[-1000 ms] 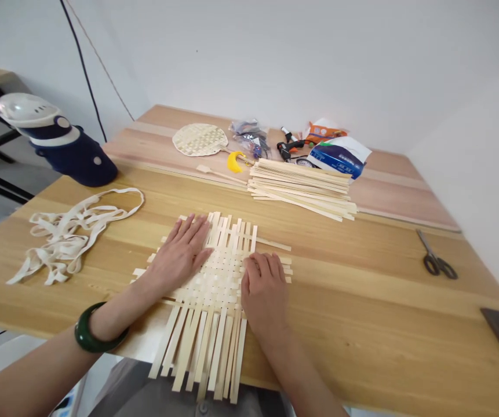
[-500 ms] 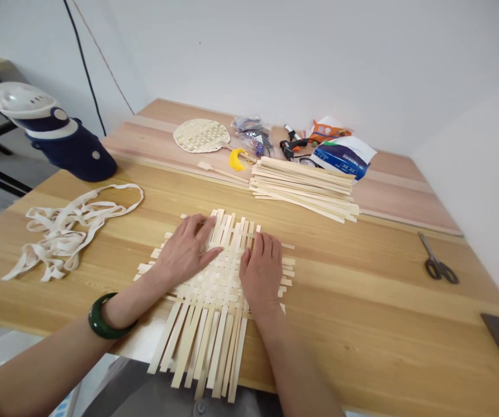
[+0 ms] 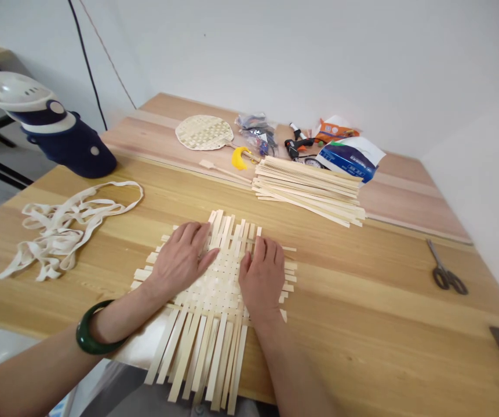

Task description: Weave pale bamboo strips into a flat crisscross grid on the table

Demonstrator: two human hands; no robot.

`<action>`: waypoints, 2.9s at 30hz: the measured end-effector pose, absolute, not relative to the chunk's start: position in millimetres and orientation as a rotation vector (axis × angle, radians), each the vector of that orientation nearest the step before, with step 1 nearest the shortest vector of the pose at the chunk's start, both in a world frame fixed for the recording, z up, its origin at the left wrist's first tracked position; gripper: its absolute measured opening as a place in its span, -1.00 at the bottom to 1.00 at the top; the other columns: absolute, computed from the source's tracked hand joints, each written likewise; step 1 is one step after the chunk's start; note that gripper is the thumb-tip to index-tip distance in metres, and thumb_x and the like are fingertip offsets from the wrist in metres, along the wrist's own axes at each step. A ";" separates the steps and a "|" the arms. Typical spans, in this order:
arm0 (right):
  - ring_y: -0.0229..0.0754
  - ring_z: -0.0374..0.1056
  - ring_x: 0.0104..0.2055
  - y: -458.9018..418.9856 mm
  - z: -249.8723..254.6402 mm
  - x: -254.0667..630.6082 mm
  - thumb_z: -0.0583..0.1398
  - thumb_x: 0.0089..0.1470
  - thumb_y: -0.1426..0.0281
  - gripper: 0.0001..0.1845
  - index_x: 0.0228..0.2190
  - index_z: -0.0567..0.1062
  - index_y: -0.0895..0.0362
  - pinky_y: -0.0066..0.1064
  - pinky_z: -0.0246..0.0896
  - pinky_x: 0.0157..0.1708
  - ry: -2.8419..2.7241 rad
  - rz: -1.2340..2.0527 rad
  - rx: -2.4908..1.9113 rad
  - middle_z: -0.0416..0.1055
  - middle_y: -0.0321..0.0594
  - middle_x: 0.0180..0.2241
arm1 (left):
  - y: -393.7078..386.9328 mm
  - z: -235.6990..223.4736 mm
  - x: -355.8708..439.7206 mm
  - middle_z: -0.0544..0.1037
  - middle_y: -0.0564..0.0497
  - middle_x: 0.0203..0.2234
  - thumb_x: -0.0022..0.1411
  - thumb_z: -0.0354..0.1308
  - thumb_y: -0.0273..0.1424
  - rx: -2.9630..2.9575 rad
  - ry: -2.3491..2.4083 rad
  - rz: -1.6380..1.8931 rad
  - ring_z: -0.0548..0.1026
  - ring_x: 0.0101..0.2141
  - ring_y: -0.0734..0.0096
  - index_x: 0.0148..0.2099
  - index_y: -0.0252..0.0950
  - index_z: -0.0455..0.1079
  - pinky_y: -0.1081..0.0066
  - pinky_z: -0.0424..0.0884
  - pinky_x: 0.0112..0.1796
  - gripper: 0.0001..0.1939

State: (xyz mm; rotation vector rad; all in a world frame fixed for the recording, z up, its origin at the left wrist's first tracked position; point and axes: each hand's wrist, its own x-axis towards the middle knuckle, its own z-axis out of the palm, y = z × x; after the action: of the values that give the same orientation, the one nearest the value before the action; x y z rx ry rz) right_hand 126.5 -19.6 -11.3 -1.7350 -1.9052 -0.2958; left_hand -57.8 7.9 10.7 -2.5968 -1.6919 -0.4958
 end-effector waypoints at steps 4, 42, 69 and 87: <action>0.09 0.21 0.00 -20.8 -9.6 126.4 0.05 0.22 0.46 -0.70 -0.04 0.41 0.26 -0.03 0.27 0.00 -1.893 -0.256 -1.742 0.38 0.09 -0.11 | 8.6 9.2 -57.8 0.42 -0.28 -0.06 0.37 0.00 -0.22 -2.597 -1.697 -0.537 0.34 0.00 -0.04 0.18 -0.44 0.26 0.02 0.33 0.06 -0.53; 0.08 0.23 -0.06 -14.7 -10.7 118.1 0.06 0.22 0.48 -0.81 -0.14 0.39 0.22 -0.09 0.23 -0.06 -2.007 -0.336 -1.672 0.40 0.06 -0.13 | -1.9 8.0 -38.7 0.28 -0.21 0.09 0.30 0.11 -0.10 -2.651 -1.677 -0.571 0.18 0.17 -0.10 0.22 -0.17 0.29 -0.06 0.18 0.18 -0.49; 0.02 0.21 -0.15 -15.1 -9.5 118.4 0.07 0.18 0.55 -0.84 -0.22 0.41 0.21 -0.19 0.21 -0.12 -1.998 -0.315 -1.657 0.41 -0.05 -0.23 | -2.2 16.9 -30.2 0.37 -0.16 -0.16 0.30 0.06 -0.04 -2.560 -1.725 -0.402 0.30 -0.09 -0.03 0.05 -0.15 0.40 0.03 0.33 -0.07 -0.60; 0.03 0.24 -0.06 -17.3 -8.8 119.0 0.06 0.19 0.55 -0.78 -0.14 0.42 0.23 -0.16 0.25 -0.06 -1.969 -0.298 -1.617 0.41 -0.02 -0.15 | -10.5 2.3 -62.9 0.35 -0.30 0.07 0.31 0.09 -0.14 -2.567 -1.698 -0.627 0.27 0.14 -0.03 0.20 -0.48 0.20 0.04 0.27 0.18 -0.41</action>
State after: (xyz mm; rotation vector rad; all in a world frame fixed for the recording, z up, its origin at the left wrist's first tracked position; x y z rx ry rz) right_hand 119.0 -17.3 -8.8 -1.6167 -1.9687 -0.2984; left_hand -62.9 -10.5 2.3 -2.5671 -1.6983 -0.6272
